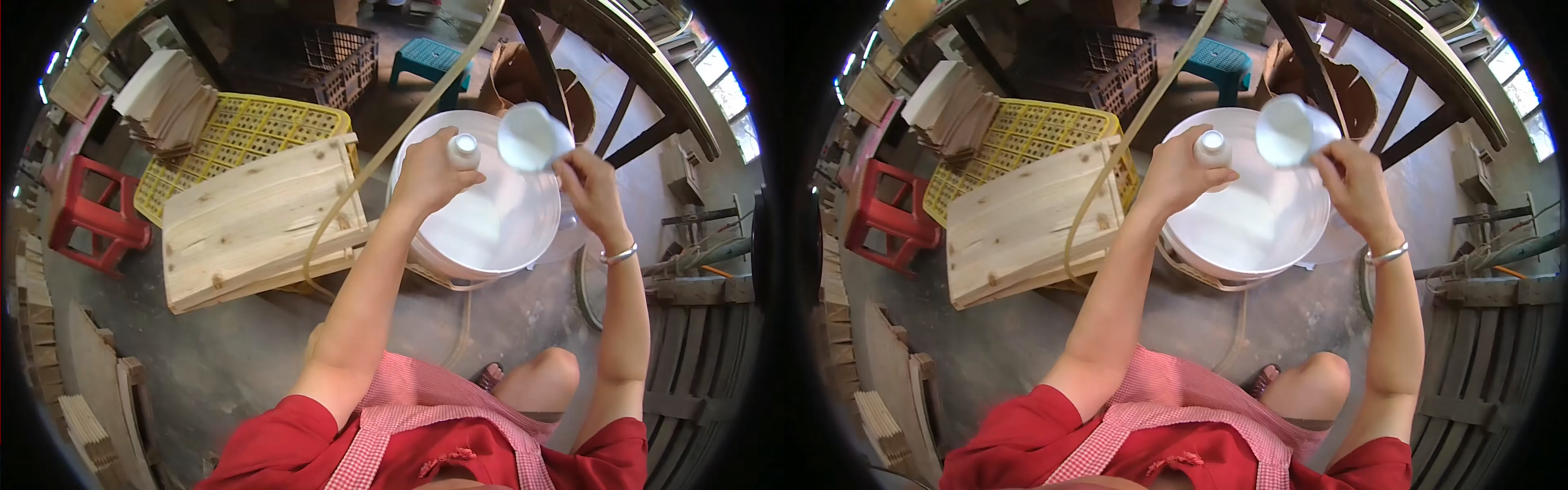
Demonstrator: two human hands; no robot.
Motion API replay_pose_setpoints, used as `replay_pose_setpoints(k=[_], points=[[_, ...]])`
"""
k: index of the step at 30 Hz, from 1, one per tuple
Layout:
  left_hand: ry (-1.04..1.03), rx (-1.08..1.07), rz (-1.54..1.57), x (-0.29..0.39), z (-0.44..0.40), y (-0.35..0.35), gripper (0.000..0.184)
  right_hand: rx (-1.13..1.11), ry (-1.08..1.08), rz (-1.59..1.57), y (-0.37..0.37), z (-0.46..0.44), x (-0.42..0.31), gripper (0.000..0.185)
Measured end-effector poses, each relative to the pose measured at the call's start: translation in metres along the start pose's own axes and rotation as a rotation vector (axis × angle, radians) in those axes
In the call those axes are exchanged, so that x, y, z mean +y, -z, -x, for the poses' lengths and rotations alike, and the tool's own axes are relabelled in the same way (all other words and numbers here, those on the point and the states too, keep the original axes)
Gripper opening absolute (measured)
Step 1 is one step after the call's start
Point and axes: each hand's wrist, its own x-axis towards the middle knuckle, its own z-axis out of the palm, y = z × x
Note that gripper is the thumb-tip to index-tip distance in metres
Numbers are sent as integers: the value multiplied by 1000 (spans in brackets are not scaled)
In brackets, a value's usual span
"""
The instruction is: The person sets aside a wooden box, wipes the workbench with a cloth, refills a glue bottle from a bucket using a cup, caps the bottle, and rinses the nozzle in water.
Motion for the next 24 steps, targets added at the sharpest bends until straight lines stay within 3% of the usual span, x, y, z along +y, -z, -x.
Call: replay_pose_setpoints(k=[6,7,11,15,17,18,21,24], points=[[21,34,-72,7,9,9,69,-299,101,154,-17,46,13,12],[-38,113,-23,2,9,3,60,-398,95,161,-19,49,16,11],[-1,9,-41,0,8,-8,71,-475,196,208,-29,55,26,9],[20,-34,-71,-10,12,-19,58,-584,172,273,-47,53,35,20],[-3,-55,-10,-15,10,-20,75,-659,242,425,-53,49,44,26],[-47,-25,-57,-9,11,-18,71,-721,199,455,-49,45,38,23],[25,-77,11,1,13,-11,65,-535,190,405,-58,53,43,19],[25,-46,86,-2,14,-14,62,-580,111,349,-52,51,35,19]])
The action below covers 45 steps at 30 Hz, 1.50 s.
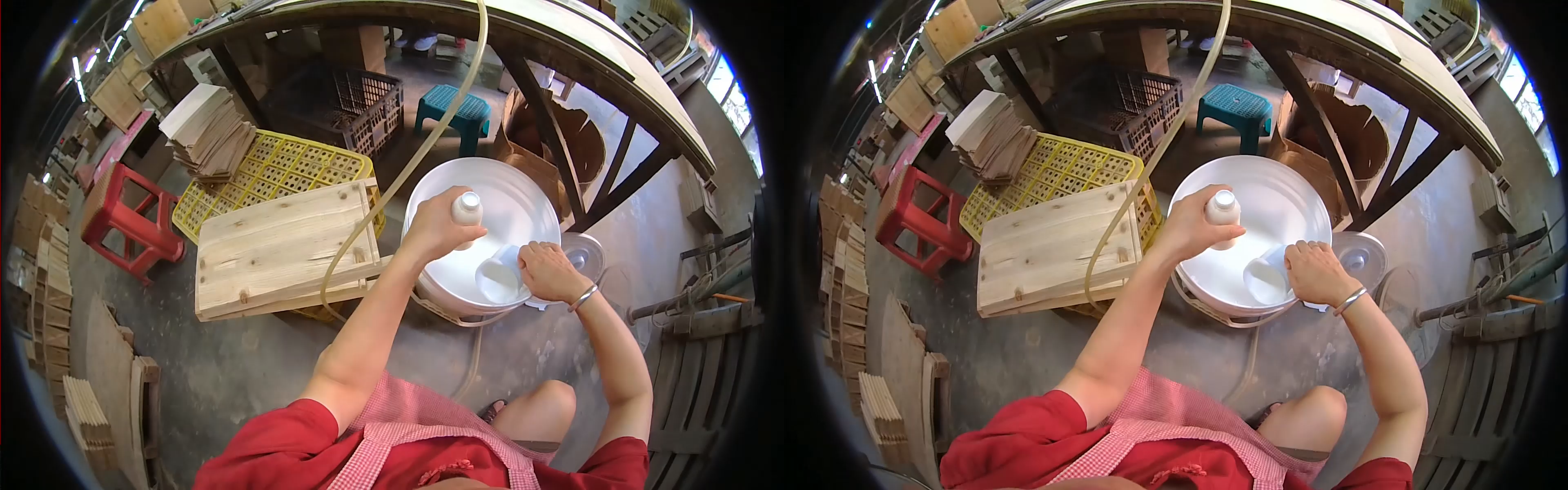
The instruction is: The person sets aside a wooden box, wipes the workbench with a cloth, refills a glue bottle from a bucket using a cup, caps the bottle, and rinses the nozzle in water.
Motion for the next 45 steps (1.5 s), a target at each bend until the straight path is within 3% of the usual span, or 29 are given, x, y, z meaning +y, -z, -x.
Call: replay_pose_setpoints(k=[5,7,10,11,13,16,17,18,20,23,24,26,27,29,33,35,39,41,43,45], points=[[-55,45,98,-7,-3,-7,61,7,-4,-98,5,4,-7,31],[-9,55,146,-7,-3,-8,64,31,57,-102,5,4,-6,41],[135,-32,270,-3,-2,-2,67,-23,107,-140,3,2,0,40],[-159,137,28,-24,-7,-8,68,12,128,-109,9,-4,0,40],[-264,183,-45,-21,-9,-4,70,-101,27,-205,11,0,-3,40],[61,27,223,-9,-3,5,74,-94,0,-193,4,-2,4,32],[-51,109,176,-38,-12,-7,73,-91,-11,-193,-6,-3,9,29],[-104,130,104,-47,-16,-7,73,-34,45,-162,-18,-5,16,26],[137,-6,270,-8,-5,4,68,11,78,-184,-22,3,19,25],[-89,78,200,-11,-7,-4,67,251,34,-329,-3,5,-4,28],[-81,64,180,-8,-6,-5,67,252,17,-329,2,3,-12,28],[-74,42,163,2,-5,-7,67,517,-50,-492,9,-3,-26,35],[-67,33,184,7,-3,-8,68,518,-63,-492,8,-8,-33,35],[-66,17,203,11,-4,-12,69,621,-52,-823,5,-22,-47,48],[-134,58,183,5,-7,-15,72,634,17,-918,-11,-42,-76,60],[-159,64,157,1,-8,-13,73,636,-29,-1121,-13,-46,-85,64],[-123,25,270,2,-6,-10,78,725,57,-1052,-12,-43,-91,65],[-206,92,55,-2,-7,-13,78,776,105,-1048,-4,-41,-95,62],[-223,89,68,-13,-13,-14,78,810,148,-1037,7,-35,-94,59],[-181,101,109,-35,-21,-12,76,792,146,-636,12,-24,-92,55]])
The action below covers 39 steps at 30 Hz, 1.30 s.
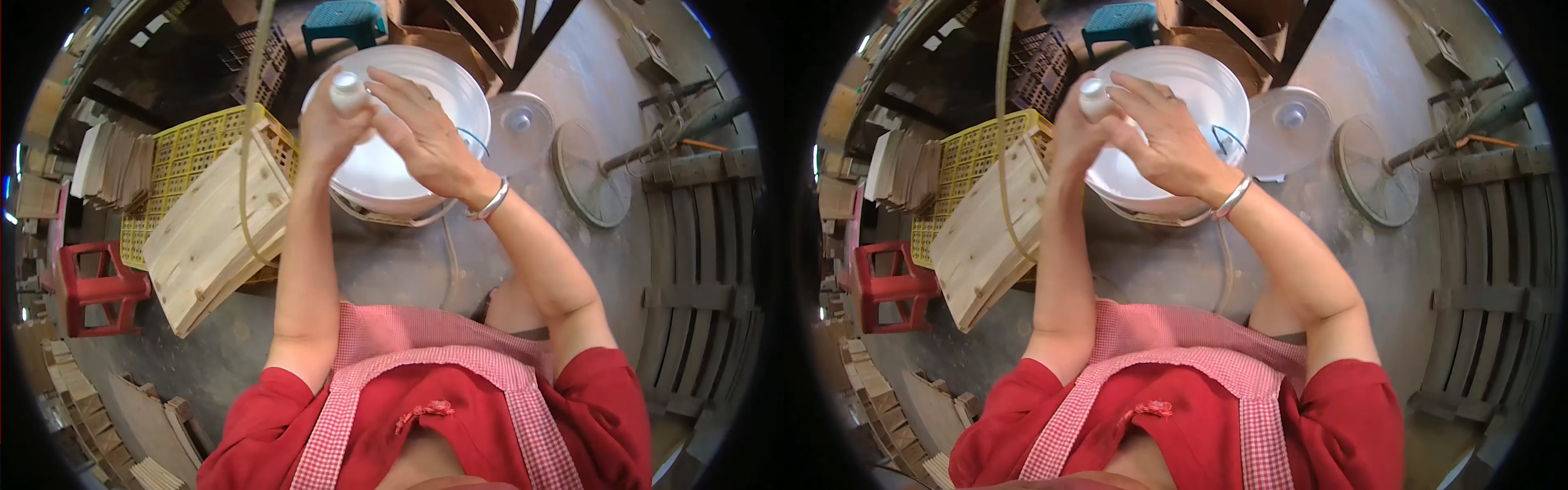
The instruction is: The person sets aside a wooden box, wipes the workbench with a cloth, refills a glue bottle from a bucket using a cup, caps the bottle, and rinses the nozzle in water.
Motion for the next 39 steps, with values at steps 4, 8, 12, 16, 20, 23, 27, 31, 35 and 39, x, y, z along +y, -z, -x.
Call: replay_pose_setpoints(k=[4,8,12,16,20,23,27,31,35,39], points=[[19,63,-154,7,-1,16,74,-409,99,608,29,38,-10,42],[120,75,-146,25,3,18,73,-639,250,365,66,72,-39,39],[124,82,-135,30,3,16,73,-232,131,436,104,94,15,27],[162,74,-68,46,6,16,73,80,-412,734,143,101,157,54],[164,104,-157,59,11,21,75,53,-375,1044,149,111,247,77],[183,108,-91,68,15,26,76,-138,-446,970,156,107,242,80],[181,170,-126,66,10,29,75,-472,-606,603,170,119,197,58],[64,188,-129,56,2,29,72,-408,-525,552,172,150,115,35],[-11,189,-177,67,0,30,64,-140,-216,605,188,139,-25,38],[-30,172,-148,114,10,40,61,-236,28,730,185,97,-101,55]])
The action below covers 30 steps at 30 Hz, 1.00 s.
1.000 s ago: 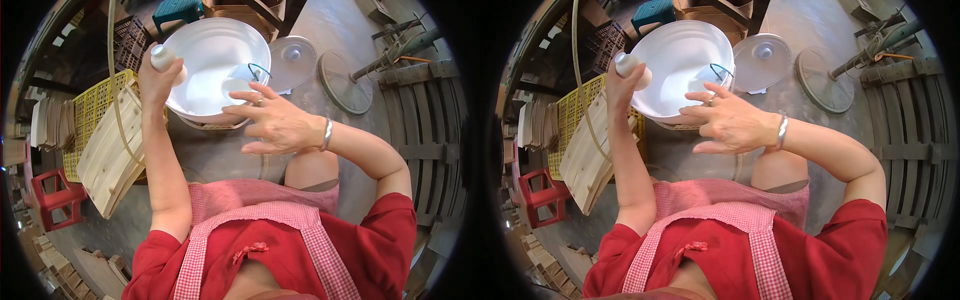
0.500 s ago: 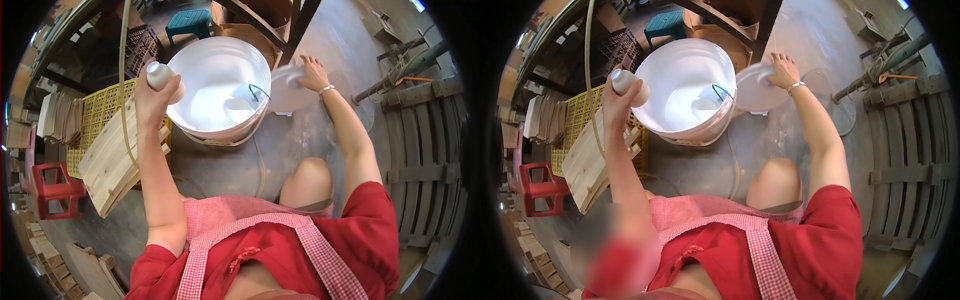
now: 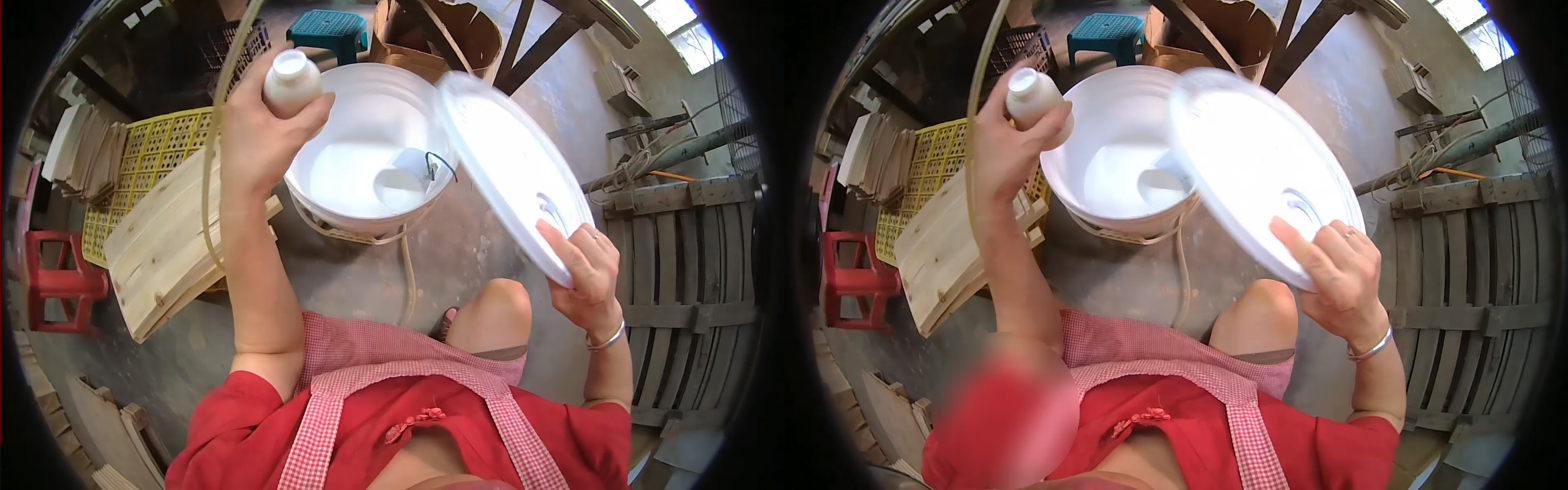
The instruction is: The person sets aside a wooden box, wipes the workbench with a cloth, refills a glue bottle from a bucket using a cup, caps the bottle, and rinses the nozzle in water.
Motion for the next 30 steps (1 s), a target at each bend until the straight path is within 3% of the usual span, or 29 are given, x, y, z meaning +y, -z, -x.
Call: replay_pose_setpoints(k=[4,8,11,15,18,23,25,27,28,29,30], points=[[-48,-23,146,33,14,27,62,-82,294,84,-30,-53,-17,57],[-131,45,60,48,21,47,60,7,331,8,-116,-98,-19,64],[-23,9,137,47,27,58,59,-42,341,40,-158,-122,-22,61],[-85,30,107,41,27,61,57,-94,327,-72,-165,-127,-46,55],[-72,36,123,43,26,59,57,-224,325,-72,-166,-117,-52,70],[-91,12,122,40,23,48,56,-205,281,-143,-194,-107,-44,76],[-169,10,88,34,21,41,47,-220,287,-198,-200,-108,-46,80],[-6,-139,126,41,27,37,49,-275,182,-250,-189,-108,-44,91],[78,-76,220,68,33,31,51,-255,47,-495,-180,-105,-46,98],[86,-160,231,75,34,29,49,-221,-90,-727,-167,-105,-44,105],[86,-241,243,78,34,26,47,-66,-38,-766,-156,-104,-42,111]])
